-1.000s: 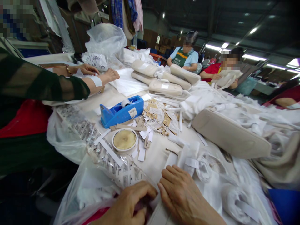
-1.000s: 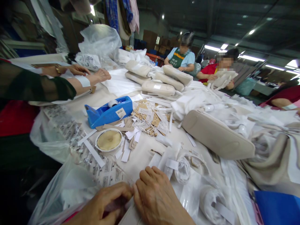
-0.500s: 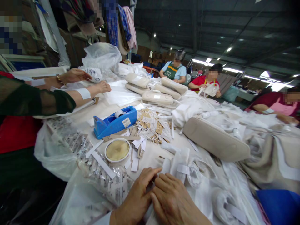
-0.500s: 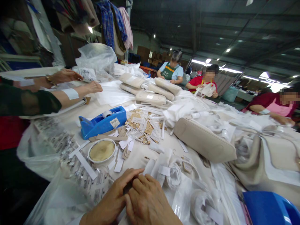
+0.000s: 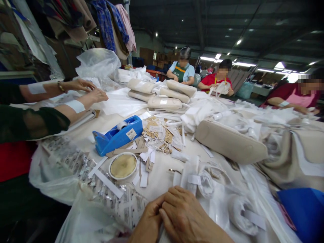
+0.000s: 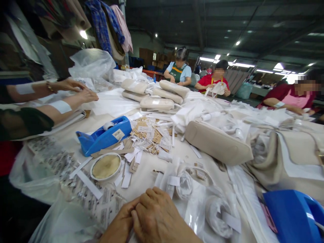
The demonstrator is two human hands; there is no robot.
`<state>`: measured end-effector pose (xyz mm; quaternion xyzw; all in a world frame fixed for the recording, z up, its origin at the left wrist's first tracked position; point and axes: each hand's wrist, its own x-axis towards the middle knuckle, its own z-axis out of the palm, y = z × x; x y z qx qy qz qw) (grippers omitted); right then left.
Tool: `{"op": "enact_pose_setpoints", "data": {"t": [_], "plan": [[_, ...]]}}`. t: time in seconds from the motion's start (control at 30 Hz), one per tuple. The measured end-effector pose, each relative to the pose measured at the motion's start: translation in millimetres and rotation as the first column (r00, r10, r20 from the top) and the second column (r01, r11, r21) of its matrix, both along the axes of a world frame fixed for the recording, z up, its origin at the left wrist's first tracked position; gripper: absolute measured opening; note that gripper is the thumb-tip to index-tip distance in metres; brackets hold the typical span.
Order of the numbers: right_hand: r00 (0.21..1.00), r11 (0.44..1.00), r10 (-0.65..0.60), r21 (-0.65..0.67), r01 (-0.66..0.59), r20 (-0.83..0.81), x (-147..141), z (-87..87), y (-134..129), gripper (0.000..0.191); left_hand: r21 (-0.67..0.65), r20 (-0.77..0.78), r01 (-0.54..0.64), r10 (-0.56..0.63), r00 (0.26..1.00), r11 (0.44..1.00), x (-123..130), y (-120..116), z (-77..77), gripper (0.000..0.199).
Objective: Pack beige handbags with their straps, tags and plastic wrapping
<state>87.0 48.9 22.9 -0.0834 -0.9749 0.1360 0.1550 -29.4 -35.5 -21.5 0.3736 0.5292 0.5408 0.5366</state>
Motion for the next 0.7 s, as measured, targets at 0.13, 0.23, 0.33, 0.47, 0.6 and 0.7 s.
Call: {"op": "enact_pose_setpoints", "data": {"t": [0.13,0.23,0.33,0.47,0.6,0.7], "plan": [[0.997,0.994,0.000,-0.105,0.008,0.080,2.4,2.6,1.4,0.014,-0.006,-0.033,-0.036,0.036,0.999,0.999,-4.9,-9.6,-13.6,0.031],[0.992,0.975,-0.070,-0.201,0.091,0.108,7.9,4.9,1.3,0.014,0.021,0.001,-0.011,0.011,1.000,1.000,-6.7,-12.7,-17.8,0.042],[0.993,0.952,-0.116,-0.282,0.117,0.023,12.3,4.3,3.0,0.023,0.034,-0.036,0.036,-0.035,0.999,0.999,-6.4,-13.4,-18.6,0.051],[0.971,0.931,-0.104,-0.364,0.019,-0.216,9.0,-2.2,10.0,0.035,0.003,-0.215,0.072,-0.070,0.974,0.997,-4.9,-12.9,-13.6,0.066],[0.854,0.920,-0.132,-0.382,-0.083,-0.504,3.9,4.3,22.2,0.026,-0.024,-0.316,0.116,-0.117,0.941,0.993,-1.9,-10.2,-0.6,0.071],[0.633,0.909,-0.363,-0.407,0.082,-0.683,20.1,29.6,38.9,0.020,-0.054,-0.351,0.131,-0.141,0.926,0.990,-0.5,-10.7,9.5,0.071]]}}
